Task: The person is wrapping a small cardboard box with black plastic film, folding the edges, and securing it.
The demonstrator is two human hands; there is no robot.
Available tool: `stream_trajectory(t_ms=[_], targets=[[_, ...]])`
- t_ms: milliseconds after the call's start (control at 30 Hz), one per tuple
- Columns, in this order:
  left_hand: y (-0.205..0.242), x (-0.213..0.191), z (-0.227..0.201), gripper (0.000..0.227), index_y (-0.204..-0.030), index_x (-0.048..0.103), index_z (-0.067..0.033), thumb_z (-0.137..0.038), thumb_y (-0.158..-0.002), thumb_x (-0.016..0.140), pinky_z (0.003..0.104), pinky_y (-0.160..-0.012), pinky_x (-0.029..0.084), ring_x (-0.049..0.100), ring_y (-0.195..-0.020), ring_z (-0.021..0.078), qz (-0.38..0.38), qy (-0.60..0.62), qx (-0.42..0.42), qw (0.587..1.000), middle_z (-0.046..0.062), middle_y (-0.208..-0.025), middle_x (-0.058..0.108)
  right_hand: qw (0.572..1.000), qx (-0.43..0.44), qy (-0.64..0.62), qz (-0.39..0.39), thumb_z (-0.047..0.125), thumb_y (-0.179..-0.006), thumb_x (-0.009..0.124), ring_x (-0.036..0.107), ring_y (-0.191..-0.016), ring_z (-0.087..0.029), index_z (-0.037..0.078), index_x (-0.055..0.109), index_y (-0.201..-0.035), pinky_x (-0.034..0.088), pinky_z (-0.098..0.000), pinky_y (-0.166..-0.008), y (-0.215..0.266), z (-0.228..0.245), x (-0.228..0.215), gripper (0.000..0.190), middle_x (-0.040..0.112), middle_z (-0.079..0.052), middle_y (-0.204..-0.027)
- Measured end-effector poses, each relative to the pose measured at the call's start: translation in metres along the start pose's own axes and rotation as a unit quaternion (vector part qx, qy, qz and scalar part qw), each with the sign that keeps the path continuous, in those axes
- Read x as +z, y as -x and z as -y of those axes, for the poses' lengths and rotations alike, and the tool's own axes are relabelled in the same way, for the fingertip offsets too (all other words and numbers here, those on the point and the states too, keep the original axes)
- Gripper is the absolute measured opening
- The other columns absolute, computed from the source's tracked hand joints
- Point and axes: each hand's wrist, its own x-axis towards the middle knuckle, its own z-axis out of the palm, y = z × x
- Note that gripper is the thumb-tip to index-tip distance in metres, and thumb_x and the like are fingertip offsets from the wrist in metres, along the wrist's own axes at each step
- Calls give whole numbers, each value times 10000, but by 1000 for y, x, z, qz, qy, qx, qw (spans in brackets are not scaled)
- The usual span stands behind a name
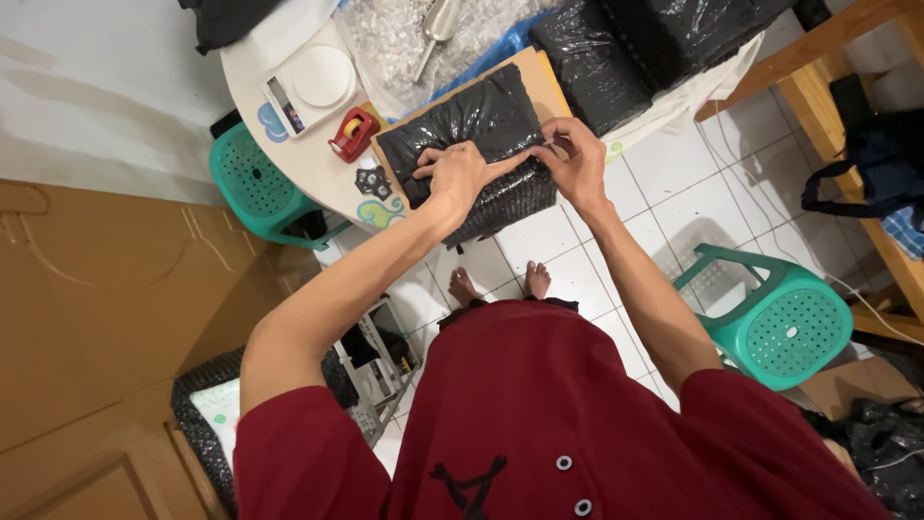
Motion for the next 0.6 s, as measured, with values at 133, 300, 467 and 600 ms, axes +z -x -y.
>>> stream_trajectory(t_ms=[133,300,467,600], targets=[[-6,7,-5,1374,-1517,-59,-649,127,-751,777,648,-444,574,645,-685,646,14,13,-8,1000,404,-824,575,1000,-2,-15,-1,-98,-814,886,665,-901,-203,1,681,-1008,600,-305,-879,-1,-2,0,300,659,-103,-987],[-5,8,-4,1356,-1493,-22,-690,150,-764,755,682,-484,570,635,-747,683,5,35,-29,999,412,-842,576,998,-43,49,-19,-91,-882,831,693,-990,-301,10,713,-1056,595,-348,-878,5,6,-15,232,673,-150,-1035],[-4,5,-1,1377,-1500,-47,-677,151,-756,764,669,-483,572,639,-738,676,8,29,-27,999,410,-844,580,944,301,96,-93,-109,-710,680,623,-1168,-336,47,573,-1267,540,-462,-1026,82,-103,-38,588,574,-181,-1268],[-1,-2,1,1385,-1520,-74,-642,166,-757,752,642,-479,585,658,-737,651,24,8,-7,1000,407,-854,592,775,614,-143,37,-87,-688,821,586,-1280,-403,-99,351,-1536,470,-535,-1109,134,-123,-36,970,501,-331,-1423]])
